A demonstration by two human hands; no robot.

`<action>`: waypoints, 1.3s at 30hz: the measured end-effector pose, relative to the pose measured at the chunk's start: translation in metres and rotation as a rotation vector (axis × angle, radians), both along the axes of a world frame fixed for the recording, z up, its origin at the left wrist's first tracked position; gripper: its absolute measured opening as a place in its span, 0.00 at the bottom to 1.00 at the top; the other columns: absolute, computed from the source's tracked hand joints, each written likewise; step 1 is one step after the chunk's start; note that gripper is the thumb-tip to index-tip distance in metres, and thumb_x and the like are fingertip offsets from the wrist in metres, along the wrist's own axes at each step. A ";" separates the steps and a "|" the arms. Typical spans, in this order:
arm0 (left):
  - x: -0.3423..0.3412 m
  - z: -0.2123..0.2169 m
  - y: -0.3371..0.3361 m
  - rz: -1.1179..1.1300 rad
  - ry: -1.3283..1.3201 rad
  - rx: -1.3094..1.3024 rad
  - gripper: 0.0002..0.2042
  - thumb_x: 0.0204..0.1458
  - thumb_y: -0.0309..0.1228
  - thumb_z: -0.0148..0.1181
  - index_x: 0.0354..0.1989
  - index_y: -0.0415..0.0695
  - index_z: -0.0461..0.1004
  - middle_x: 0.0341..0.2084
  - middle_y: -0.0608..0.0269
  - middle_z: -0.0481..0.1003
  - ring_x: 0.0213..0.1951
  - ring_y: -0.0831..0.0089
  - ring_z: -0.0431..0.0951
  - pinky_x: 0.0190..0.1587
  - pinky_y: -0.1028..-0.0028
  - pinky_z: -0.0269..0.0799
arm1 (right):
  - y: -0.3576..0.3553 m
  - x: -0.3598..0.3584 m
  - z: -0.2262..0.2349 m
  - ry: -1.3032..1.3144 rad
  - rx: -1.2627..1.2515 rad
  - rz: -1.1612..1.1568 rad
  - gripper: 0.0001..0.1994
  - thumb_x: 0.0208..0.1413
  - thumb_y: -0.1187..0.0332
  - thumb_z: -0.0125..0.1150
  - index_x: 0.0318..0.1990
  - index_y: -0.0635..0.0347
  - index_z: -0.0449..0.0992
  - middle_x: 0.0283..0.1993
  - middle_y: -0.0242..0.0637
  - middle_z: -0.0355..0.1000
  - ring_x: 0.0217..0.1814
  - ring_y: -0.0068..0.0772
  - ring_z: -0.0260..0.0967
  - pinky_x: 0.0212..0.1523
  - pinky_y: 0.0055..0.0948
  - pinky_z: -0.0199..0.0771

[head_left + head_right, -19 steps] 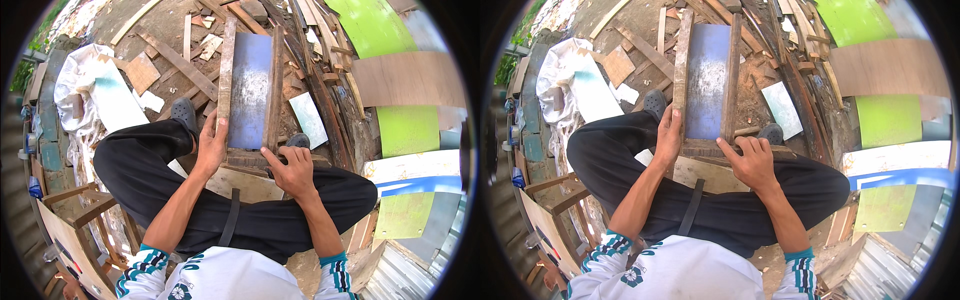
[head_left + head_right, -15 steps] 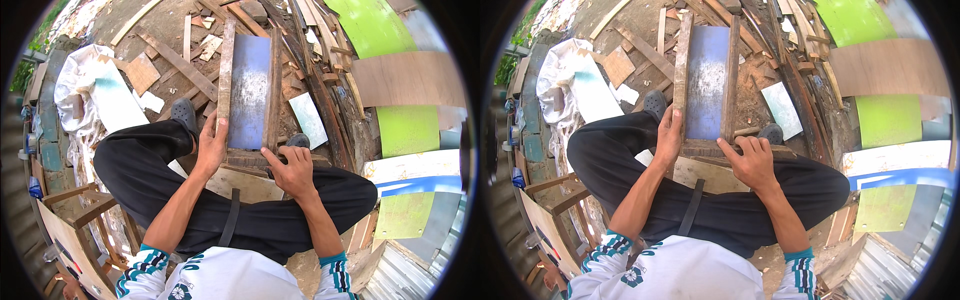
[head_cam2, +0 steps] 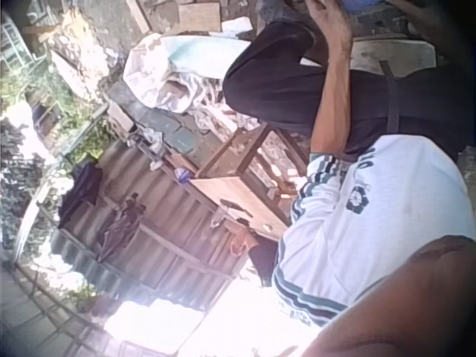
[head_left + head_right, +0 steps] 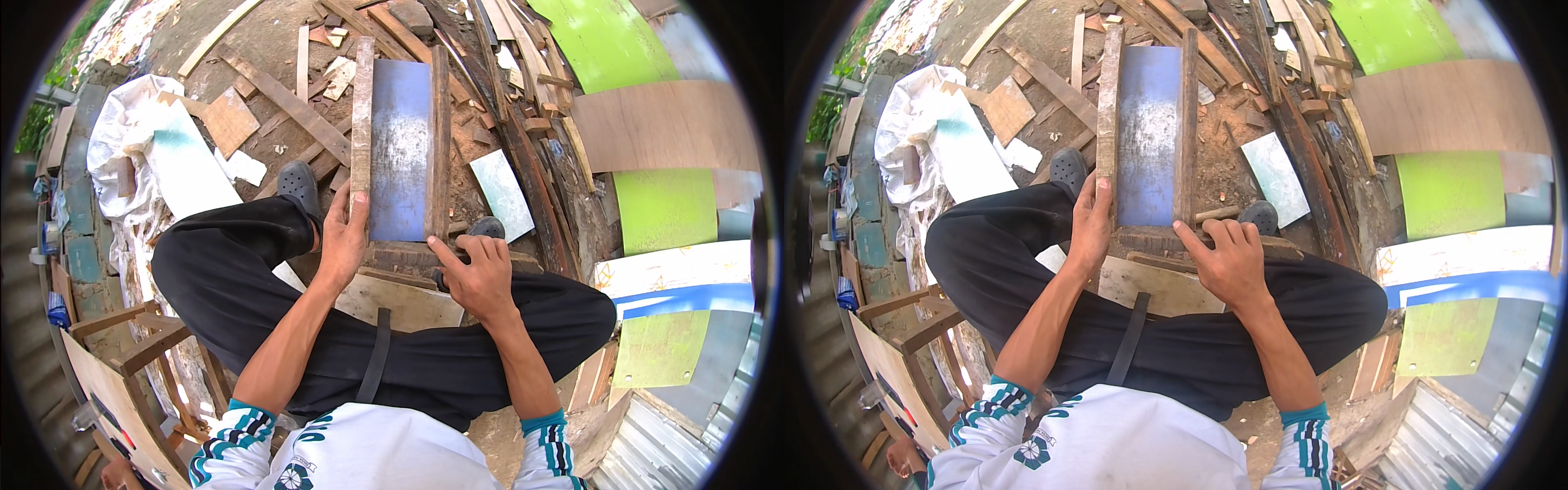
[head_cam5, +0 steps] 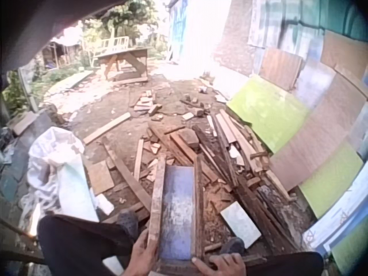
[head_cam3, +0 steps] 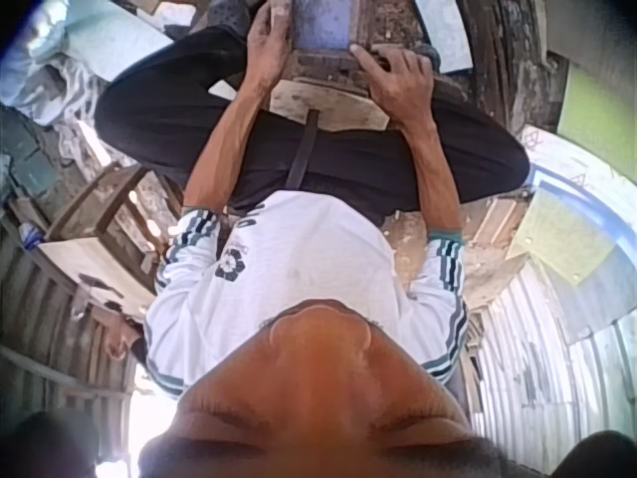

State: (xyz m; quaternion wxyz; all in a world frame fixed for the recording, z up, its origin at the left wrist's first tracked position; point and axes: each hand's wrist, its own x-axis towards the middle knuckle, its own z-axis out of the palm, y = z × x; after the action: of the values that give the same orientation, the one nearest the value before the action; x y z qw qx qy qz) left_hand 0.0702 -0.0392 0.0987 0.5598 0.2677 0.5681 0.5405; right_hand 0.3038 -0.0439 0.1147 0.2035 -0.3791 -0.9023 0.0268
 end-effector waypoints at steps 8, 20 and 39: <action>0.001 -0.006 -0.001 -0.015 -0.021 0.020 0.32 0.68 0.48 0.50 0.70 0.36 0.56 0.56 0.57 0.72 0.54 0.75 0.72 0.57 0.74 0.67 | -0.001 -0.006 0.002 0.005 0.027 -0.009 0.21 0.47 0.72 0.63 0.52 0.44 0.81 0.39 0.28 0.68 0.40 0.30 0.65 0.40 0.33 0.59; 0.000 -0.003 -0.002 -0.085 0.022 0.079 0.28 0.70 0.48 0.46 0.69 0.40 0.56 0.54 0.62 0.70 0.53 0.76 0.68 0.58 0.74 0.63 | -0.001 -0.005 -0.001 0.030 0.005 0.018 0.21 0.45 0.72 0.63 0.50 0.47 0.82 0.39 0.30 0.68 0.42 0.32 0.66 0.42 0.35 0.63; -0.015 -0.013 0.004 -0.152 -0.155 0.116 0.28 0.68 0.46 0.51 0.68 0.42 0.55 0.58 0.57 0.68 0.59 0.71 0.67 0.64 0.67 0.60 | 0.007 0.002 0.011 0.146 -0.074 0.080 0.25 0.41 0.67 0.74 0.52 0.48 0.81 0.43 0.37 0.73 0.36 0.35 0.73 0.33 0.33 0.70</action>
State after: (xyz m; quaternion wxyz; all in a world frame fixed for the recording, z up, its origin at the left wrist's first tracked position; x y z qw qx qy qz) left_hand 0.0550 -0.0353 0.0860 0.6250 0.2995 0.4690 0.5475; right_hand 0.3060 -0.0365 0.1257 0.2535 -0.3468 -0.8979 0.0957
